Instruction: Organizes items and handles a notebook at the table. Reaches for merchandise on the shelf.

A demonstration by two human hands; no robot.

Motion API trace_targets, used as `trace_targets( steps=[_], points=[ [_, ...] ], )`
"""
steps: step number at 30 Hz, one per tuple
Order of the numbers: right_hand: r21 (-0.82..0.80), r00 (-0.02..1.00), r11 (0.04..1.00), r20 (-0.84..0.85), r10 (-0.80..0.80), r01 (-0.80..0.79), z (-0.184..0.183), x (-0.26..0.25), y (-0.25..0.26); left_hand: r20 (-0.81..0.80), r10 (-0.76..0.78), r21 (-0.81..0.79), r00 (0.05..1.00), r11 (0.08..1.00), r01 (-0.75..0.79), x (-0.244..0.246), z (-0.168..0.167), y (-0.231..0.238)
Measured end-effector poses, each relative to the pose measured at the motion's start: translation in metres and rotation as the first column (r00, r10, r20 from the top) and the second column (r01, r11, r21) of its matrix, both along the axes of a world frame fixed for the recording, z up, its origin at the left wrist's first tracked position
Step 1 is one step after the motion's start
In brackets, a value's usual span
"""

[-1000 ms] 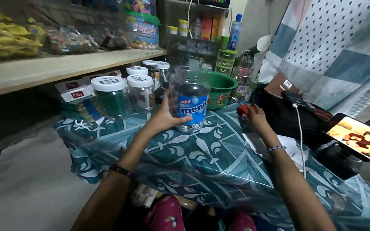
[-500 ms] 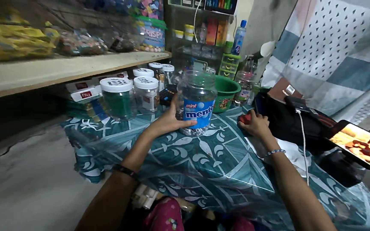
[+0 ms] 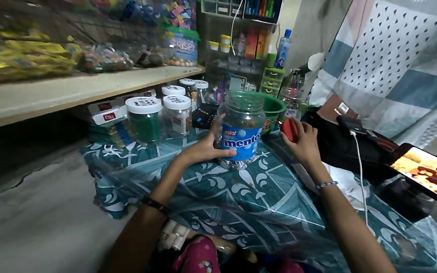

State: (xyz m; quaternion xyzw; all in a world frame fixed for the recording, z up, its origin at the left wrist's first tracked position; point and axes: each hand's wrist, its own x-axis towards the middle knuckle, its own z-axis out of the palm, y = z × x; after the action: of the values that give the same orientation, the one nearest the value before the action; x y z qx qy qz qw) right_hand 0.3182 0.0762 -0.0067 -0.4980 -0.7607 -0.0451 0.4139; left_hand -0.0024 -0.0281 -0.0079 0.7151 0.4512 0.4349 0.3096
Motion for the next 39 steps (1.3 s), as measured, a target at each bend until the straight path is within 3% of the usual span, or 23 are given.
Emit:
trace_targets(
  steps=[3,6,8,39],
  points=[
    [-0.048,0.995,0.996,0.059,0.076,-0.073,0.002,-0.008,-0.005,-0.010,0.015,-0.018,1.000,1.000,-0.016,0.001,0.002,-0.001],
    [-0.455,0.943,0.889,0.269,0.198,-0.057,0.000,-0.013,-0.008,-0.013,0.009,-0.012,1.000,1.000,-0.009,0.001,0.002,-0.002],
    [-0.602,0.892,0.798,0.370,0.260,0.017,-0.001,-0.019,-0.010,-0.020,0.002,-0.006,1.000,1.000,-0.002,0.001,0.002,-0.002],
    [-0.611,0.907,0.792,0.336,0.254,0.005,-0.002,-0.019,-0.016,-0.027,0.019,0.011,0.999,1.000,-0.018,0.002,0.000,-0.002]
  ],
)
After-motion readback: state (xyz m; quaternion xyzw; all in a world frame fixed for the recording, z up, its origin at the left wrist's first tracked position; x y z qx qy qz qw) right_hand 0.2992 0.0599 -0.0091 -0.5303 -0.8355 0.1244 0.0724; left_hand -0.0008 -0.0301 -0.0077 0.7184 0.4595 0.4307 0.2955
